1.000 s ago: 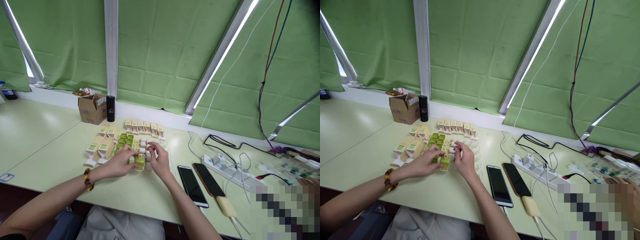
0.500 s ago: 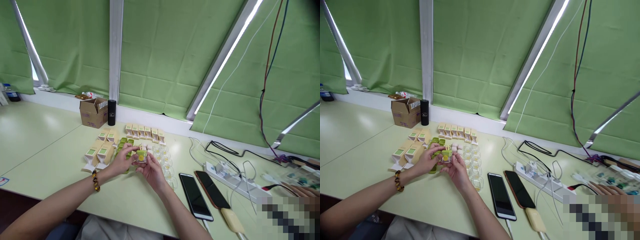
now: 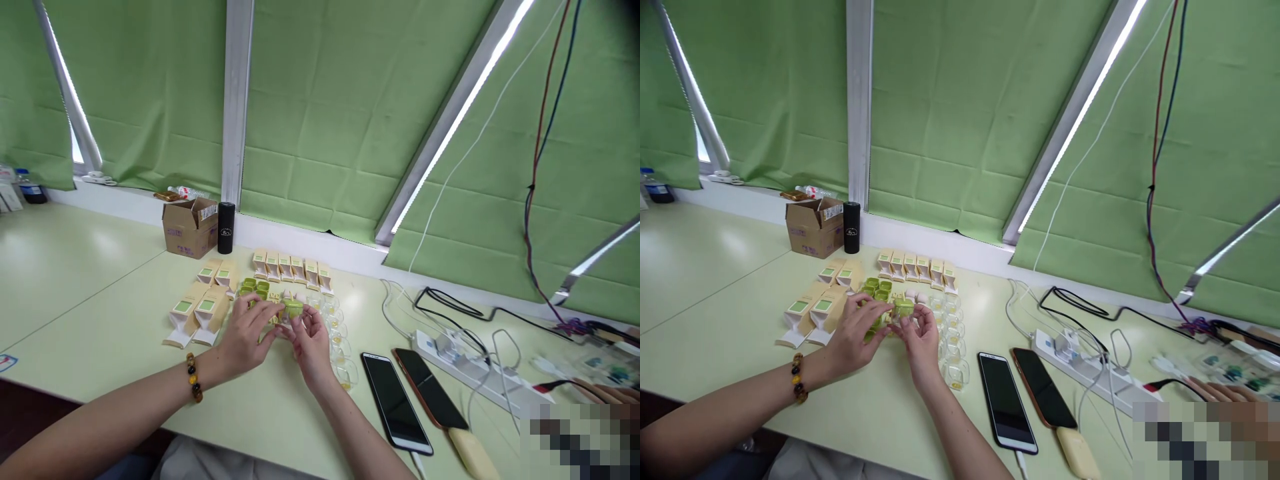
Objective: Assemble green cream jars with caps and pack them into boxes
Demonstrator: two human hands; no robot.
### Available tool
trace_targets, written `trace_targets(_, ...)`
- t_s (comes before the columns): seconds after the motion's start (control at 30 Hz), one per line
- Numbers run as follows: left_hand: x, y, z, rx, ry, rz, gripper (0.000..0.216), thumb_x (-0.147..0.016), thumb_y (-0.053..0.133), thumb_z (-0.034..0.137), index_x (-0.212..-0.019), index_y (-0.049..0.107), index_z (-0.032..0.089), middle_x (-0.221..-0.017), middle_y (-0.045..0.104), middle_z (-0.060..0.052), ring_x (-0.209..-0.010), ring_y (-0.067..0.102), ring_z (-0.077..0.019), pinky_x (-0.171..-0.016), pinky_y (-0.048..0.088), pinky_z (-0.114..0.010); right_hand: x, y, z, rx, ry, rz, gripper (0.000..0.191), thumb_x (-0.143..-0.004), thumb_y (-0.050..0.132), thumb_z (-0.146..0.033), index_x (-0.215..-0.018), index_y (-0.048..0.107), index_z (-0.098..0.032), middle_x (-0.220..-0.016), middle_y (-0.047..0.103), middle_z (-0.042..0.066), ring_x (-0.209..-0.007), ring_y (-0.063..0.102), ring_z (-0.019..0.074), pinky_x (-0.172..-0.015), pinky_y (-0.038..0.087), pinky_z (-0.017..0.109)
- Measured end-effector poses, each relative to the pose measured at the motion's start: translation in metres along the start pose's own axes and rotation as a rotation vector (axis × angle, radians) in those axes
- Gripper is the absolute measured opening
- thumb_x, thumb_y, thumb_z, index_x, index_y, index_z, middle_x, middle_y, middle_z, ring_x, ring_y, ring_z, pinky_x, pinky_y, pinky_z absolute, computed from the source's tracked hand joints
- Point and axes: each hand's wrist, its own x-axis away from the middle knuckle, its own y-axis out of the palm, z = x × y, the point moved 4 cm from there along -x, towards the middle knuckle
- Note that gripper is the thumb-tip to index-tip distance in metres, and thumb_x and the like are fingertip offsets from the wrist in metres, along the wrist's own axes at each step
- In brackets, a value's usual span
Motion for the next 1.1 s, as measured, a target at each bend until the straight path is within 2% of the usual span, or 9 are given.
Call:
trace_targets(0.23, 0.003, 0.005, 0.007, -0.100, 0.037, -0.054, 0.054, -0.103, 0.056, 0.022, -0.157, 0.053, 0.023, -0.131, 0.071, -0.014, -0.121, 0.052, -0.0345, -0.107, 0.043, -0.053, 0.001, 0.002, -0.001, 0.140, -0.023, -0.008, 0.064, -0.073, 0.096, -0.043, -0.126, 0.066, -0.024, -0.109, 0.081, 0.008, -0.100, 0.080, 0.0302, -0.090, 0.070, 0.050)
trace_targets(0.33, 0.002, 0.004, 0.003, -0.051, 0.010, -0.028, 0.059, -0.103, 0.058, 0.024, -0.161, 0.048, 0.021, -0.131, 0.071, -0.015, -0.121, 0.052, -0.0354, -0.106, 0.045, -0.053, 0.002, 0.001, -0.004, 0.136, -0.084, -0.030, 0.063, -0.077, 0.093, -0.041, -0.132, 0.066, -0.025, -0.127, 0.077, 0.011, -0.115, 0.076, 0.0308, -0.102, 0.065, 0.053)
trace_targets(0.4, 0.001, 0.004, 0.000, 0.009, -0.044, -0.025, 0.060, -0.103, 0.059, 0.029, -0.161, 0.046, 0.019, -0.131, 0.070, -0.016, -0.122, 0.051, -0.0363, -0.105, 0.046, -0.054, 0.004, 0.000, -0.007, 0.151, -0.143, -0.066, 0.058, -0.084, 0.088, -0.041, -0.136, 0.067, -0.028, -0.145, 0.068, 0.011, -0.129, 0.070, 0.0314, -0.109, 0.061, 0.055)
trace_targets(0.47, 0.000, 0.005, -0.005, 0.101, -0.126, -0.046, 0.053, -0.104, 0.057, 0.034, -0.155, 0.053, 0.018, -0.129, 0.069, -0.017, -0.124, 0.050, -0.0360, -0.106, 0.048, -0.055, 0.007, 0.002, -0.012, 0.187, -0.210, -0.118, 0.050, -0.090, 0.083, -0.041, -0.137, 0.070, -0.030, -0.159, 0.056, 0.009, -0.143, 0.059, 0.0324, -0.114, 0.058, 0.055)
trace_targets(0.57, -0.001, 0.008, -0.012, 0.274, -0.283, -0.075, 0.037, -0.106, 0.053, 0.044, -0.129, 0.068, 0.018, -0.120, 0.066, -0.016, -0.126, 0.051, -0.0331, -0.108, 0.050, -0.051, 0.012, 0.006, -0.019, 0.277, -0.268, -0.190, 0.043, -0.098, 0.074, -0.041, -0.140, 0.070, -0.034, -0.167, 0.047, 0.006, -0.152, 0.049, 0.0331, -0.116, 0.056, 0.054)
trace_targets(0.73, 0.000, 0.016, -0.021, 0.461, -0.482, -0.073, 0.045, -0.099, 0.061, 0.061, -0.112, 0.071, 0.019, -0.116, 0.061, -0.013, -0.110, 0.060, -0.0280, -0.101, 0.054, -0.046, 0.018, 0.013, -0.026, 0.514, -0.349, -0.213, 0.038, -0.104, 0.064, -0.038, -0.142, 0.069, -0.037, -0.161, 0.056, 0.005, -0.156, 0.045, 0.0306, -0.127, 0.043, 0.057)
trace_targets(0.87, -0.003, 0.018, -0.022, 0.627, -0.553, -0.093, 0.051, -0.093, 0.066, 0.069, -0.101, 0.071, 0.019, -0.103, 0.066, -0.010, -0.102, 0.062, -0.0268, -0.097, 0.055, -0.044, 0.020, 0.014, -0.023, 0.456, -0.324, -0.188, 0.043, -0.103, 0.064, -0.039, -0.146, 0.064, -0.037, -0.156, 0.059, 0.008, -0.145, 0.056, 0.0297, -0.113, 0.057, 0.051)
trace_targets(0.97, -0.006, 0.019, -0.019, 0.926, -0.591, -0.149, 0.052, -0.094, 0.066, 0.069, -0.110, 0.072, 0.020, -0.103, 0.071, -0.010, -0.101, 0.067, -0.0271, -0.096, 0.056, -0.044, 0.018, 0.012, -0.018, 0.348, -0.276, -0.140, 0.051, -0.100, 0.070, -0.041, -0.149, 0.059, -0.035, -0.156, 0.058, 0.011, -0.130, 0.065, 0.0286, -0.098, 0.064, 0.046)
trace_targets(1.1, -0.005, 0.019, -0.013, 1.151, -0.582, -0.168, 0.059, -0.093, 0.073, 0.062, -0.137, 0.061, 0.023, -0.128, 0.071, -0.014, -0.115, 0.069, -0.0292, -0.105, 0.054, -0.046, 0.012, 0.008, -0.013, 0.435, -0.259, -0.115, 0.055, -0.092, 0.079, -0.043, -0.144, 0.063, -0.031, -0.155, 0.058, 0.012, -0.135, 0.061, 0.0309, -0.106, 0.059, 0.049)
